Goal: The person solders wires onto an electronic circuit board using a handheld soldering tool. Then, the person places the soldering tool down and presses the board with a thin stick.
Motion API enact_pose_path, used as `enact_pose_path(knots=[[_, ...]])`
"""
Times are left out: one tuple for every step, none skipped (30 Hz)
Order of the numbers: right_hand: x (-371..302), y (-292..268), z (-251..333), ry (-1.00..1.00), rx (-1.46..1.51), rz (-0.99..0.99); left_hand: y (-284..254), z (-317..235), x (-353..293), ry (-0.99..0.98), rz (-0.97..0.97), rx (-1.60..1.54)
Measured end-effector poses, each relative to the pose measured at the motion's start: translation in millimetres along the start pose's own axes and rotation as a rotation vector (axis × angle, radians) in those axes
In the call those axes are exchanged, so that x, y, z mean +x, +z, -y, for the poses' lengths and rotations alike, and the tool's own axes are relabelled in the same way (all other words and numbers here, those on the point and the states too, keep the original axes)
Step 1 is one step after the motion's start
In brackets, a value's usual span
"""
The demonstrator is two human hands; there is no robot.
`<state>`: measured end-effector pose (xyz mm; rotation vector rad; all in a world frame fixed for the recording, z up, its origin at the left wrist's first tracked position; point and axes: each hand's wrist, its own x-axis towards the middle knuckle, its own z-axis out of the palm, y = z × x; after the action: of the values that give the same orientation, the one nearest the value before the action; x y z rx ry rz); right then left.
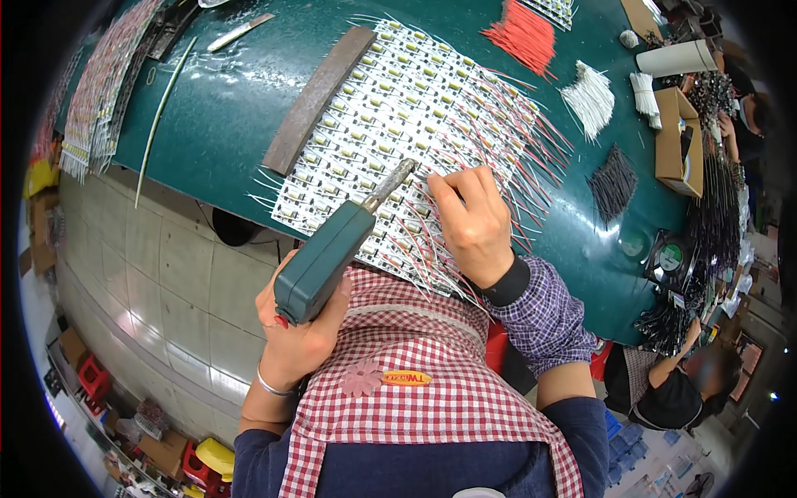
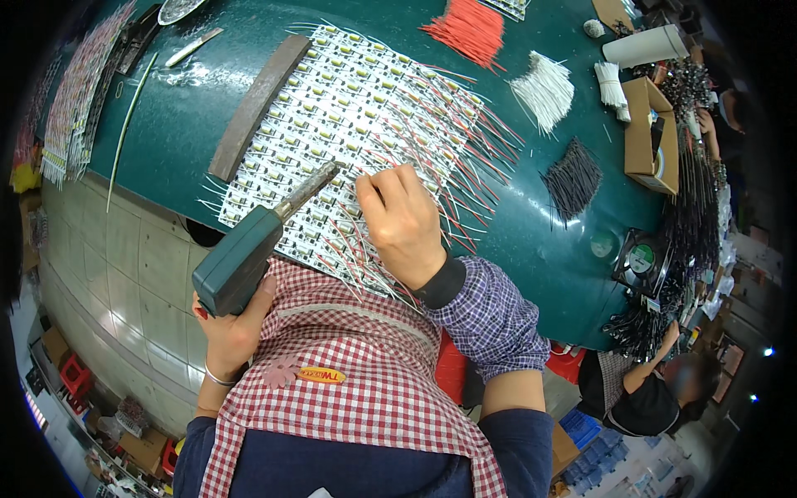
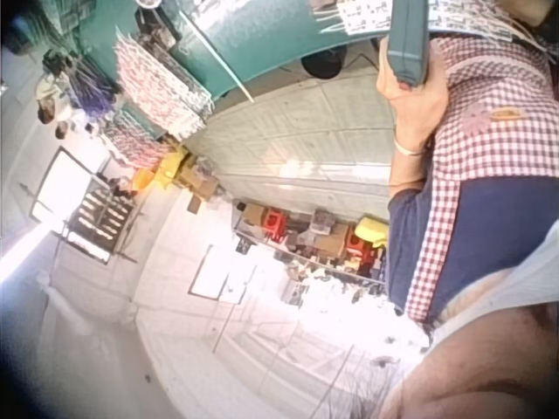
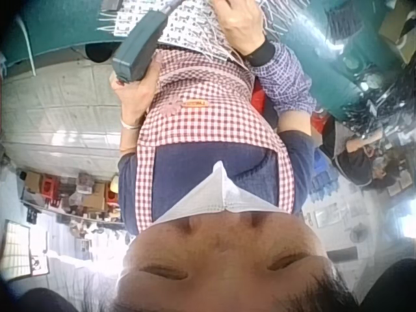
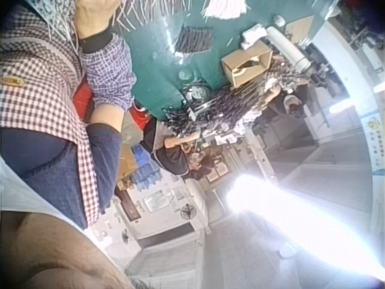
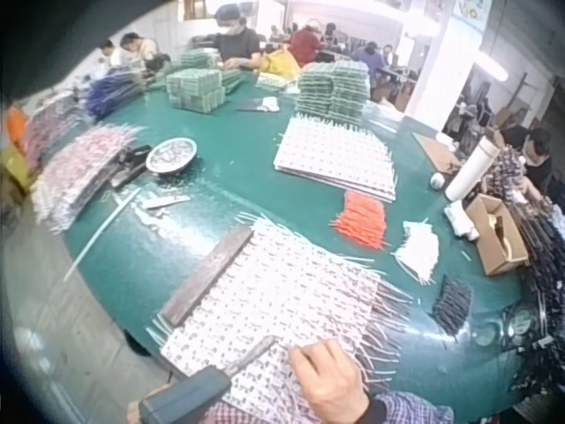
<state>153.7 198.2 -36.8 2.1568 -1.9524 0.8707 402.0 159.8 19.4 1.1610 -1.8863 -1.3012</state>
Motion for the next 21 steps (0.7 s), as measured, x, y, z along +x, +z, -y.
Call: enact_pose_path(knots=[[0, 0, 0, -0.002, -0.001, -0.001, 1, 0, 0, 0.001, -0.001, -0.001], [0, 0, 0, 0.005, 0.008, 0.002, 1, 0, -1, -0.008, -0.019, -0.029], [0, 0, 0, 0.011, 0.016, 0.004, 2, 0, -1, -0.018, -0.036, -0.057], [1, -1, 0, 0.010, 0.015, 0.004, 1, 0, -2, -0.017, -0.037, -0.058], [1, -2, 0, 0.010, 0.019, -0.015, 0, 0, -3, -0.011, -0.033, -0.035], [1, -3, 1, 0.009, 0.025, -0.033, -1, 0, -3, -0.006, -0.031, -0.012], [1, -4, 2, 0.007, 0.026, -0.033, -2, 1, -4, -0.006, -0.033, -0.012], [-1, -5, 5, 0.014, 0.019, -0.034, -3, 1, -5, -0.003, -0.028, -0.007], [-3, -6, 8, 0.021, 0.013, -0.035, -4, 1, -6, -0.001, -0.021, -0.003], [-4, -6, 10, 0.020, 0.015, -0.035, -5, 2, -7, -0.002, -0.023, -0.002], [-5, -6, 12, 0.027, 0.033, -0.032, -5, 3, -8, -0.010, -0.024, -0.008], [-6, -6, 13, 0.035, 0.051, -0.030, -5, 4, -10, -0.018, -0.025, -0.014], [-7, -5, 13, 0.023, 0.053, -0.030, -5, 4, -10, -0.019, -0.024, -0.013], [-7, -4, 13, 0.024, 0.053, -0.030, -5, 5, -11, -0.021, -0.020, -0.015], [-7, -5, 13, 0.022, 0.060, -0.023, -5, 4, -11, -0.023, -0.015, -0.016], [-6, -5, 13, 0.019, 0.066, -0.017, -6, 6, -12, -0.022, -0.014, -0.016], [-6, -5, 13, 0.021, 0.065, -0.017, -7, 9, -13, 0.011, 0.014, 0.035], [-7, -4, 13, 0.019, 0.071, -0.013, -7, 11, -14, 0.045, 0.039, 0.087], [-7, -4, 13, 0.017, 0.077, -0.010, -7, 11, -14, 0.046, 0.039, 0.087], [-7, -4, 13, 0.016, 0.077, -0.010, -7, 10, -15, 0.006, 0.040, 0.064], [-7, -3, 13, 0.016, 0.072, -0.010, -7, 10, -16, -0.035, 0.042, 0.041]])
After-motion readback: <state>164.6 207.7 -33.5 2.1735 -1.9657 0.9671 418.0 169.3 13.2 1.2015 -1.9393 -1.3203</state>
